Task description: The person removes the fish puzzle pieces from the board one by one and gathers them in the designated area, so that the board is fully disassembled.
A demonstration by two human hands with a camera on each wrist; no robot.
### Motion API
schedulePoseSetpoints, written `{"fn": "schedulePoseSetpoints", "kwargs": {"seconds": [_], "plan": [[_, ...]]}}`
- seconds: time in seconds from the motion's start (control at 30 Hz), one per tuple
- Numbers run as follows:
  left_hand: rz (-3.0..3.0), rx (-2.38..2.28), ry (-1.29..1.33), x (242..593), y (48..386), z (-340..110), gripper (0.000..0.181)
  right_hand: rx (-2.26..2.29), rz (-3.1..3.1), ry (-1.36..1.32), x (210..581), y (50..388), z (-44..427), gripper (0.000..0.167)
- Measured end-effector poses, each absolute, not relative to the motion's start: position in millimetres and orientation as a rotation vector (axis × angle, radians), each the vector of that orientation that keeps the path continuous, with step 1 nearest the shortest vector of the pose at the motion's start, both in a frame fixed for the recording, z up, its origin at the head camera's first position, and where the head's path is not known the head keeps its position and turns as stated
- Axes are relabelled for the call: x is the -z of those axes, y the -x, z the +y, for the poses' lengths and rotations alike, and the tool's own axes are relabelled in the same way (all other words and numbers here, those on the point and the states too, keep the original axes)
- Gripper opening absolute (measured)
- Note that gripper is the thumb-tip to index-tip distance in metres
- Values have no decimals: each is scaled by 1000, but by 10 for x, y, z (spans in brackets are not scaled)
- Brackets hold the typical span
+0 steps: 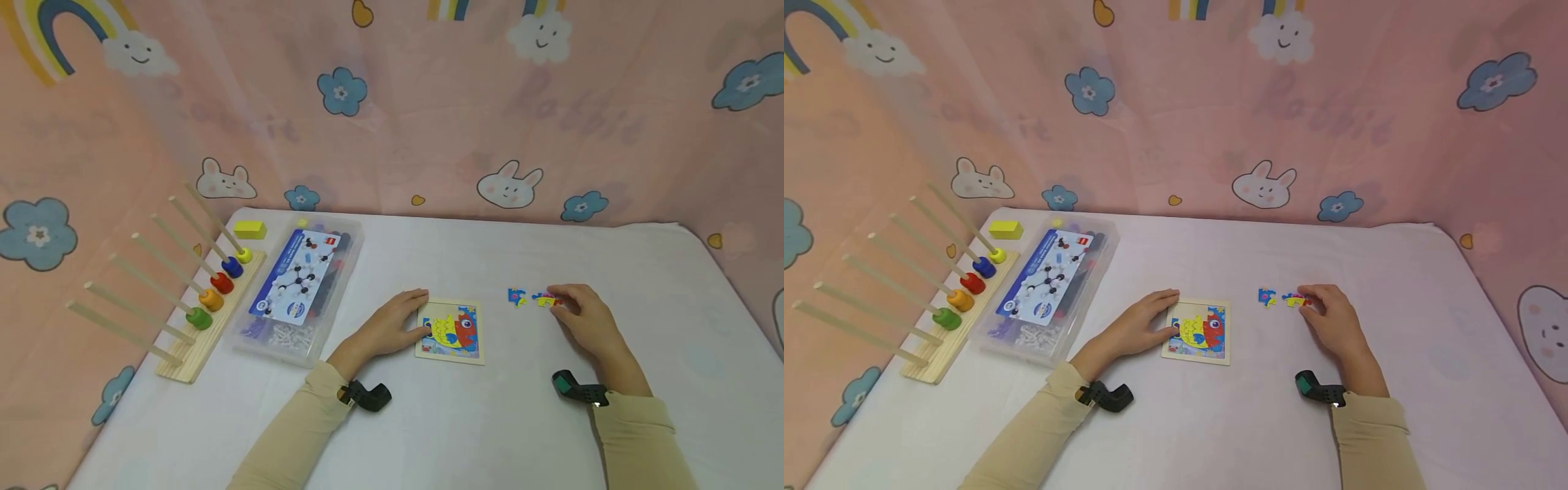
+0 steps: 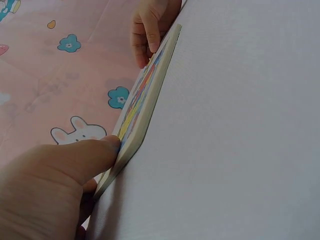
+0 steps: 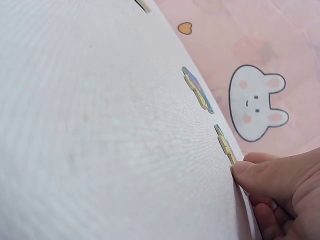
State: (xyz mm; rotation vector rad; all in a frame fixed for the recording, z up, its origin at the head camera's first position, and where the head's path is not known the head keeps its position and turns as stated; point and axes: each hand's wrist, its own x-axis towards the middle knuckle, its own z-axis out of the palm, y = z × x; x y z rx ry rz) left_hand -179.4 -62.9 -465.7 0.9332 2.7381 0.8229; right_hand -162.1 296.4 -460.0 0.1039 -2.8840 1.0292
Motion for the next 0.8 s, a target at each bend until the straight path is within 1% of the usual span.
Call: {"fn": "schedulePoseSetpoints", "kwargs": {"seconds": [0.5,0.8], "plan": [[2741,-817,-939,4662,1798,-631,66,-1067,-2872,-38,4540,1600,2912,49],[2736,-817,-925,4654,1793,-629,65,-1175,-2879,-108,4411,1580,2808,52]]}}
